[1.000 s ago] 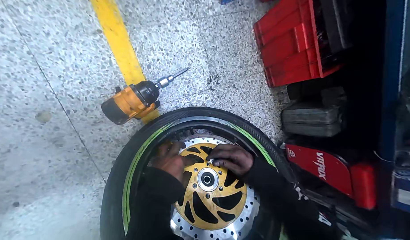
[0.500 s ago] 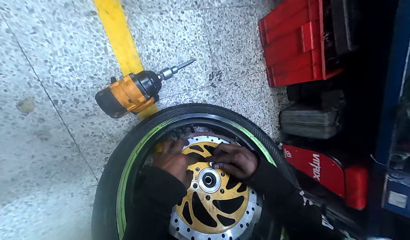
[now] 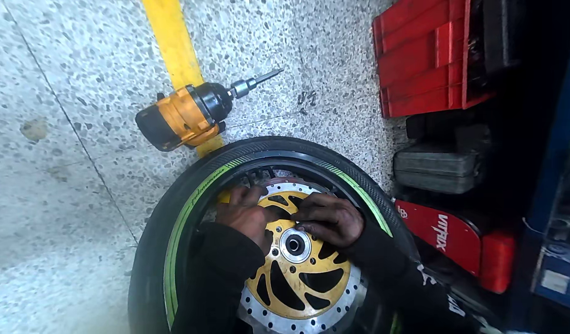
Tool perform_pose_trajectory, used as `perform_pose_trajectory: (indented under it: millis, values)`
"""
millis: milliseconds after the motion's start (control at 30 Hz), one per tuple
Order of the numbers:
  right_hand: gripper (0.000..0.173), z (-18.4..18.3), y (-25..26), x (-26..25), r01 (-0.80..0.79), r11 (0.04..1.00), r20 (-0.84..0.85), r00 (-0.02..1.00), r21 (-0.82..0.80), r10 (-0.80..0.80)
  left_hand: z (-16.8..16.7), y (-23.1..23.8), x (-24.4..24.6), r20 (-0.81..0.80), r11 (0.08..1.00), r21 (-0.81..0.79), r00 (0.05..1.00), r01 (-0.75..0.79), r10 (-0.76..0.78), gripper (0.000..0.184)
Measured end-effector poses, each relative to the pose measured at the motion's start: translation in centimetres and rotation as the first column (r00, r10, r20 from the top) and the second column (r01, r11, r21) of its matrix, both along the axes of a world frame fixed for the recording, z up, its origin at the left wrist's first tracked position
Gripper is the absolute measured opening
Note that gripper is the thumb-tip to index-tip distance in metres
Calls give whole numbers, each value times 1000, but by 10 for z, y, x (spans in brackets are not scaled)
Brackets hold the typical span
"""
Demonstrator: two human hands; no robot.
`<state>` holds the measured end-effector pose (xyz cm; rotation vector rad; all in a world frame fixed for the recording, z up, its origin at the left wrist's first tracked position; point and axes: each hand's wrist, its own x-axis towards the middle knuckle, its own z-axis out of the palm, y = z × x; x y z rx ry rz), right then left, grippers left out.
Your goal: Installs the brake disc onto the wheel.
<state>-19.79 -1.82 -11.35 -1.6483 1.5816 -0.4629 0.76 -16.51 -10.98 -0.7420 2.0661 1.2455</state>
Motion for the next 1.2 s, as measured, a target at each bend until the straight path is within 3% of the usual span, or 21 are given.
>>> perform_pose_trajectory:
  millis: [133,400,567,700,1000,1200]
  values:
    - [22,-1,2,5,42,998,-37,998,-45,-44,-3,3,3,-51,999,-15,998,-32,31,35]
    - [41,-1,3,18,100,993,-251,961,-58,-112,-4,2,2,-32,1000,-9,999,-27,27,32]
    - [32,-3,3,11,-12,998,-165,986,-69,0,-2,1,1,-3,1000,4,1000,-23,23,33]
    - [33,9,-3,-1,-160,984,-102,981,77,168,-3,1,2,-21,999,-13,999,-33,32,33]
    - [28,13,-4,-2,-121,992,-174,976,46,127,-2,-2,0,6,1000,16,1000,-2,2,34]
    - [35,12,-4,-6,-115,990,-107,987,82,124,-3,0,4,-41,999,12,999,-36,36,32]
